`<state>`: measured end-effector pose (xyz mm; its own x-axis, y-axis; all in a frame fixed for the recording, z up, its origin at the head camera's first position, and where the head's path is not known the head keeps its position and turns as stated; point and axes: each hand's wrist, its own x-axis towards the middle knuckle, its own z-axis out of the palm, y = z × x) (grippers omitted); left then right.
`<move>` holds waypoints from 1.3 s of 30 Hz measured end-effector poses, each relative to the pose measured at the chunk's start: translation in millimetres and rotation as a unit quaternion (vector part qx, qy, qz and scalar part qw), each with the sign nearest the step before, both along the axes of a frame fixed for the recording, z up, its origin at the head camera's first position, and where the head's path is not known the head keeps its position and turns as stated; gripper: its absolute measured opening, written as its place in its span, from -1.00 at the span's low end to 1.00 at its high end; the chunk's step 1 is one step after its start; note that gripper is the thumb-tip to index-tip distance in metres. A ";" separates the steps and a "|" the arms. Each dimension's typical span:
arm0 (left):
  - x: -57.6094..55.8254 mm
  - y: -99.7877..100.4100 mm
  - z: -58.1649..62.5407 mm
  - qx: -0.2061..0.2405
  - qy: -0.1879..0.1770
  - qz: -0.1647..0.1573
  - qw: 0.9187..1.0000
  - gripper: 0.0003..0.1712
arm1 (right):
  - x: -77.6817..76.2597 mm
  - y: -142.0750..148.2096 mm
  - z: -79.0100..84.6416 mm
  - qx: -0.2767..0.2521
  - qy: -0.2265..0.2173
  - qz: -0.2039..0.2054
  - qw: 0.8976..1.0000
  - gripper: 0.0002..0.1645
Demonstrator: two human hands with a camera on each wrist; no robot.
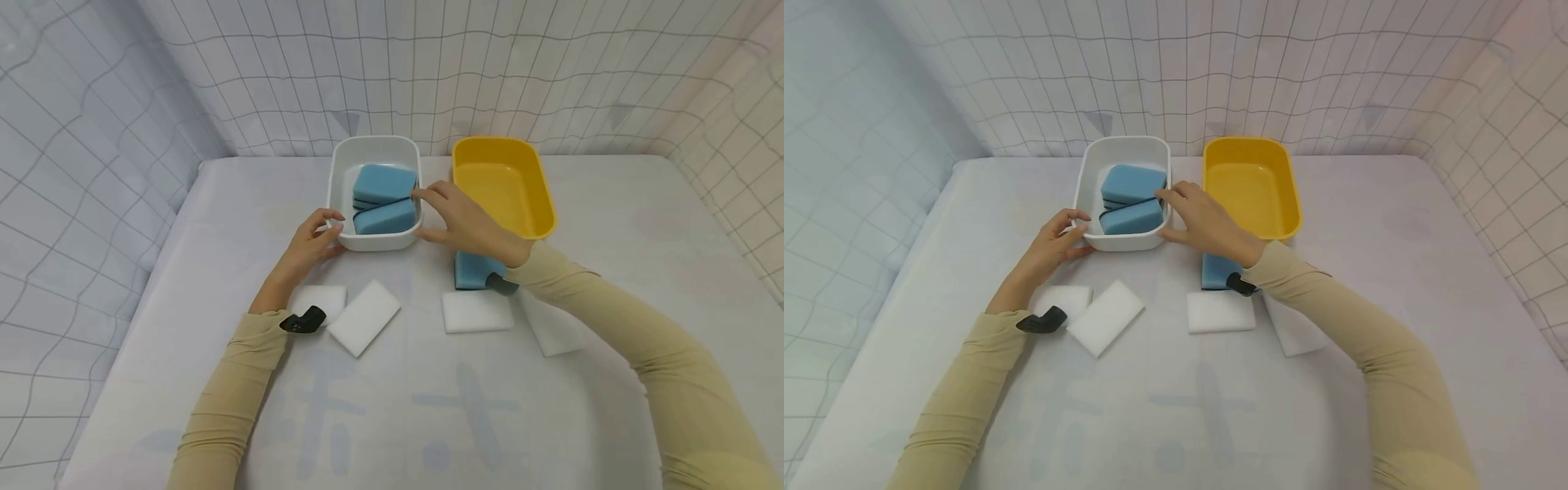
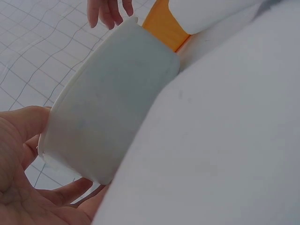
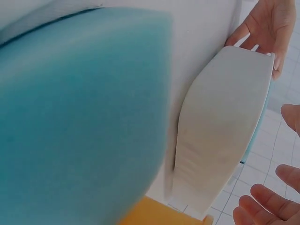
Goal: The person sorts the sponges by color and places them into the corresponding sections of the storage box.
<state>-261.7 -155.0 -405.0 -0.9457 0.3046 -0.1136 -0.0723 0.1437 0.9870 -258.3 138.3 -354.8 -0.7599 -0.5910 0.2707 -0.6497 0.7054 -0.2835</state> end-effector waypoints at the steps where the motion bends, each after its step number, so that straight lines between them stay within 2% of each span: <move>1: 0.0 -0.2 0.0 0.000 0.001 0.000 1.000 -0.70 | 0.4 1.0 -0.2 -0.001 0.003 0.002 1.000 -0.24; 7: -1.0 -1.2 -0.5 -0.006 0.001 0.000 1.000 -0.69 | 4.7 7.5 -1.0 0.001 0.003 -0.001 1.000 -0.24; 13: -1.3 -0.9 -1.4 -0.004 0.005 0.002 1.000 -0.77 | 10.0 14.0 -1.0 0.004 -0.004 -0.010 1.000 -0.26; 23: -2.0 0.0 -1.4 -0.008 0.004 0.002 1.000 -0.76 | 22.1 23.8 -3.9 0.017 -0.046 -0.014 0.999 -0.28; 31: -1.9 0.0 -1.2 -0.012 -0.004 0.004 1.000 -0.76 | 33.3 29.4 -7.3 0.028 -0.023 0.022 0.999 -0.29; 39: -2.9 0.1 -2.6 -0.020 0.002 0.006 1.000 -0.77 | 44.7 34.8 -12.9 0.035 -0.033 0.044 0.998 -0.27</move>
